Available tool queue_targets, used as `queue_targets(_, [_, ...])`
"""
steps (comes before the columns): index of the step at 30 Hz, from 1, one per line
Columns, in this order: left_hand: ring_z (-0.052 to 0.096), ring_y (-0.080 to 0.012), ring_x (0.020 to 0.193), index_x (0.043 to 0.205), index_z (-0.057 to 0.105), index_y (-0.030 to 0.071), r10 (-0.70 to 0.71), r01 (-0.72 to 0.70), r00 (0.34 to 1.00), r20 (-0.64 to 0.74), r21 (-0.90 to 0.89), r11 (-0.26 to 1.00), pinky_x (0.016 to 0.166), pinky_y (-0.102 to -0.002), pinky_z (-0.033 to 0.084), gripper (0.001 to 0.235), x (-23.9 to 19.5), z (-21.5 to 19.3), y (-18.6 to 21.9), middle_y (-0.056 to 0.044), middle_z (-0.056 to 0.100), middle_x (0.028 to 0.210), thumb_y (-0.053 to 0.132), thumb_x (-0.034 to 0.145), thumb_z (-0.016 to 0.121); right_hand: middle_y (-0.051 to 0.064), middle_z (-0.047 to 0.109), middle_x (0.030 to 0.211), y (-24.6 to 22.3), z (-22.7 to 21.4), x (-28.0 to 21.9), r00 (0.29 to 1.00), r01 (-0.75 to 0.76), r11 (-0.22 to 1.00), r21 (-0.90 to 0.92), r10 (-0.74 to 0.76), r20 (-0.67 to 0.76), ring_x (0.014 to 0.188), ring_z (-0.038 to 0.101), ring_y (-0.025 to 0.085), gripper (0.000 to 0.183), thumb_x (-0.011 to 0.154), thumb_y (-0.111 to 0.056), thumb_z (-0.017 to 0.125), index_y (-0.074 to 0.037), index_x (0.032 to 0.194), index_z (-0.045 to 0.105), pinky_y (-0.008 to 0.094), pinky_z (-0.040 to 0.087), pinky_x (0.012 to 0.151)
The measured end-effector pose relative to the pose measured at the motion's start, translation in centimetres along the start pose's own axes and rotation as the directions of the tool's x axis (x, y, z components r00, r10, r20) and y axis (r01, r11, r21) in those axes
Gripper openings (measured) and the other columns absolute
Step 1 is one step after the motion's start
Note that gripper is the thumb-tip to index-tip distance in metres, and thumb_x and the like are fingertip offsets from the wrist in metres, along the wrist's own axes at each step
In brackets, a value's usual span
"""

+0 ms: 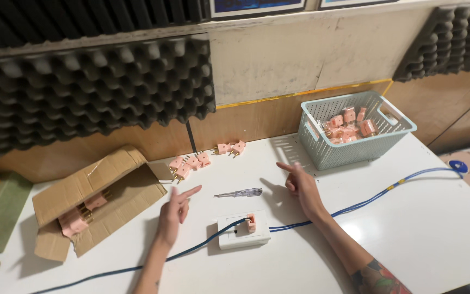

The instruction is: The person wires a pink electrical plug by inserting wire ends into the terminals, tightening the screws with a screwdriver, and assembling the plug casing.

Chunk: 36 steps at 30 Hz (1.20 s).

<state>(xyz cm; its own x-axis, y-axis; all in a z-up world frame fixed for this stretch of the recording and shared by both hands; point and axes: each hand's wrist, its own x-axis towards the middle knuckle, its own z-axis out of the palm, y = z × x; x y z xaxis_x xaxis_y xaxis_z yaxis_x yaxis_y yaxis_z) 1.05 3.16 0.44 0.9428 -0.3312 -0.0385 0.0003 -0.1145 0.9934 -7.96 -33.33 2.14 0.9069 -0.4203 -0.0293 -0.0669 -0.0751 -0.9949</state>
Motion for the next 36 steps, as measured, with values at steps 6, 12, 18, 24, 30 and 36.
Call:
queue_targets(6, [0.039,-0.0169,0.067,0.166,0.063,-0.003,0.119,-0.014,0.977,0.179,-0.499,0.866,0.079,-0.028,0.038,0.132,1.4,-2.1,-2.5,-0.006,0.037,0.062,0.094,0.105,-0.002,-0.005,0.024,0.065,2.2,-2.8,2.1,0.991,-0.065,0.98,0.19,0.04,0.131,0.051,0.023,0.009,0.087,0.119,-0.07,0.024,-0.007,0.151,0.076,0.028,0.02,0.048])
queue_targets(12, [0.043,-0.0191,0.069,0.166,0.062,-0.002,0.129,-0.006,0.975,0.179,-0.561,0.828,0.083,-0.028,0.039,0.134,1.9,-2.5,-3.5,-0.009,0.041,0.065,0.098,0.103,0.001,-0.004,0.02,0.067,2.5,-5.6,3.4,0.985,-0.038,0.969,0.244,-0.005,0.174,0.053,0.017,0.009,0.092,0.12,-0.072,0.02,-0.004,0.146,0.077,0.025,0.019,0.044])
queue_targets(18, [0.069,-0.0216,0.093,0.17,0.061,0.006,0.09,0.018,0.975,0.203,-0.476,0.879,0.098,-0.033,0.048,0.126,2.2,-2.6,-3.7,-0.019,0.076,0.092,0.095,0.103,0.002,0.0,0.036,0.065,2.0,-6.1,3.4,0.987,-0.001,0.982,0.191,-0.03,0.157,0.056,0.039,0.015,0.098,0.117,-0.077,0.024,0.001,0.138,0.079,0.03,0.035,0.042])
queue_targets(24, [0.068,-0.0329,0.136,0.17,0.058,-0.001,0.104,0.047,0.97,0.218,-0.593,0.804,0.119,-0.049,0.047,0.125,0.4,-2.3,0.0,-0.022,0.075,0.149,0.092,0.101,0.01,0.023,0.08,0.105,1.2,-8.6,3.6,0.963,0.234,0.92,0.316,-0.264,0.057,0.106,0.079,0.032,0.089,0.122,-0.066,0.02,0.0,0.146,0.076,0.046,0.07,0.063])
queue_targets(30, [0.042,-0.0361,0.168,0.179,0.041,0.007,0.187,-0.001,0.947,0.26,-0.581,0.814,0.136,-0.058,0.026,0.116,-0.1,-2.1,0.9,-0.016,0.051,0.179,0.088,0.1,0.012,0.019,0.063,0.171,-1.6,-5.7,1.4,0.917,0.077,0.896,0.437,-0.236,0.322,0.165,0.051,0.033,0.105,0.11,-0.076,0.013,0.0,0.171,0.051,0.05,0.033,0.135])
queue_targets(36, [0.036,-0.0336,0.17,0.181,0.03,0.006,0.273,-0.168,0.909,0.315,-0.322,0.932,0.14,-0.051,0.019,0.096,-1.0,-1.2,0.7,-0.018,0.045,0.181,0.07,0.11,0.032,0.027,0.059,0.171,2.0,-3.6,1.7,0.834,0.122,0.968,0.22,-0.22,0.505,0.165,0.048,0.042,0.086,0.115,-0.06,0.031,0.001,0.174,0.046,0.062,0.036,0.132])
